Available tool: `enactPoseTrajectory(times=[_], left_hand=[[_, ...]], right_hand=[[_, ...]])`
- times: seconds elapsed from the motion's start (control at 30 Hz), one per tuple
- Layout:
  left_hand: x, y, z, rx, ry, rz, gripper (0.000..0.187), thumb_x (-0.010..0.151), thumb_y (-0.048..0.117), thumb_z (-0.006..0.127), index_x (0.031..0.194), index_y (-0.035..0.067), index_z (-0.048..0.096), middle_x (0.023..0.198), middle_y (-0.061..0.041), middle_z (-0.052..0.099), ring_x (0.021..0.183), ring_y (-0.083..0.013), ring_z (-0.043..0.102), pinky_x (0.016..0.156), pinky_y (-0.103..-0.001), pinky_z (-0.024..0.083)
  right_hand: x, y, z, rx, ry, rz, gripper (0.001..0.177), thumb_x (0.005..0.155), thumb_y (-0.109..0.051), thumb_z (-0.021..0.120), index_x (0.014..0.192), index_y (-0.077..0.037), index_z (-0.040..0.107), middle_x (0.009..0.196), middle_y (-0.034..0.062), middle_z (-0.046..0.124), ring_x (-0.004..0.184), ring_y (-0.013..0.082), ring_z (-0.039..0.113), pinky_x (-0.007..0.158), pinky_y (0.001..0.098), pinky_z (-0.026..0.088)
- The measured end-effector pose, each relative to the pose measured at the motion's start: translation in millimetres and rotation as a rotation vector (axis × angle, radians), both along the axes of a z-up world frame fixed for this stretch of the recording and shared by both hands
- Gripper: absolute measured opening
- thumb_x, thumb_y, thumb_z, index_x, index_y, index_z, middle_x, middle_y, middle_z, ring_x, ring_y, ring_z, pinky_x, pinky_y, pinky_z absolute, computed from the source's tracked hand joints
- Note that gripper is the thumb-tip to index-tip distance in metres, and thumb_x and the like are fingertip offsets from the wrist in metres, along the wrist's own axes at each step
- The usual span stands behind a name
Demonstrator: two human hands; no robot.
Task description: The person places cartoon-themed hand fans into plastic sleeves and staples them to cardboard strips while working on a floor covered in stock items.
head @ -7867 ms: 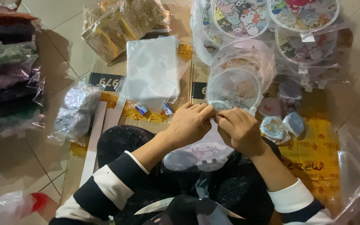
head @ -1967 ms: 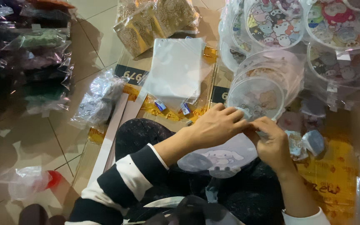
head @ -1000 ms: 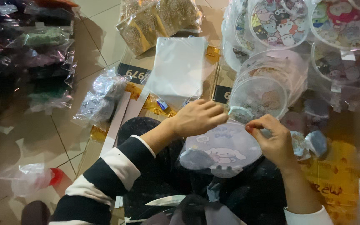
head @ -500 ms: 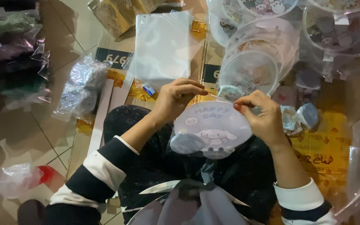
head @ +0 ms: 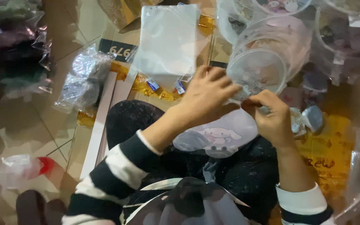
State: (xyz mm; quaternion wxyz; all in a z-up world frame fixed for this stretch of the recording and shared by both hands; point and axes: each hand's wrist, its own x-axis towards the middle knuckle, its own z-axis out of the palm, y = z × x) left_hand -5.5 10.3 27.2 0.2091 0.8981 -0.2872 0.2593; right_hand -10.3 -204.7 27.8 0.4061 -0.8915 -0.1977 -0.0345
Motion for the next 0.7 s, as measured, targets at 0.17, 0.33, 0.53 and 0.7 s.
enactPoseTrajectory(times=[0.17,0.33,0.53,0.7], left_hand=[[13.0,-20.3,-32.7,0.008,0.027,-0.064,0.010,0.080,0.033,0.072,0.082,0.025,0.068,0.081,0.003,0.066,0.088,-0.0230,0.062,0.081,-0.045,0.043],[0.6,-16.9,-14.4,0.114,-0.038,-0.152,0.008,0.093,0.021,0.069,0.098,0.019,0.075,0.093,-0.001,0.070,0.090,-0.0220,0.062,0.088,-0.043,0.047],[-3.5,74.2,-46.2,-0.449,0.139,-0.219,0.052,0.092,0.017,0.089,0.134,0.013,0.058,0.128,-0.010,0.073,0.122,-0.0271,0.072,0.111,-0.042,0.060],[-18.9,209.4,-138.8,-0.472,0.963,0.849,0.029,0.098,0.029,0.060,0.122,0.015,0.069,0.124,-0.008,0.072,0.111,-0.0270,0.067,0.091,-0.045,0.052]], right_hand=[[-1.7,-26.0,-16.6,-0.011,-0.020,0.084,0.014,0.096,0.012,0.069,0.098,-0.001,0.072,0.087,0.0119,0.065,0.084,0.0269,0.063,0.080,0.0371,0.049],[-8.6,-31.6,-5.7,-0.005,-0.041,0.140,0.020,0.097,0.021,0.056,0.101,0.005,0.068,0.098,0.0134,0.065,0.094,0.0242,0.061,0.092,0.0352,0.048],[-14.9,-77.3,-19.1,-0.117,0.057,-0.014,0.012,0.096,0.013,0.077,0.101,0.003,0.073,0.099,0.0142,0.069,0.092,0.0237,0.061,0.088,0.0333,0.049],[-33.5,-96.9,-26.5,0.120,0.355,-0.394,0.010,0.108,-0.008,0.064,0.111,-0.017,0.060,0.068,-0.0037,0.037,0.045,0.0037,0.030,0.034,0.0227,0.018]])
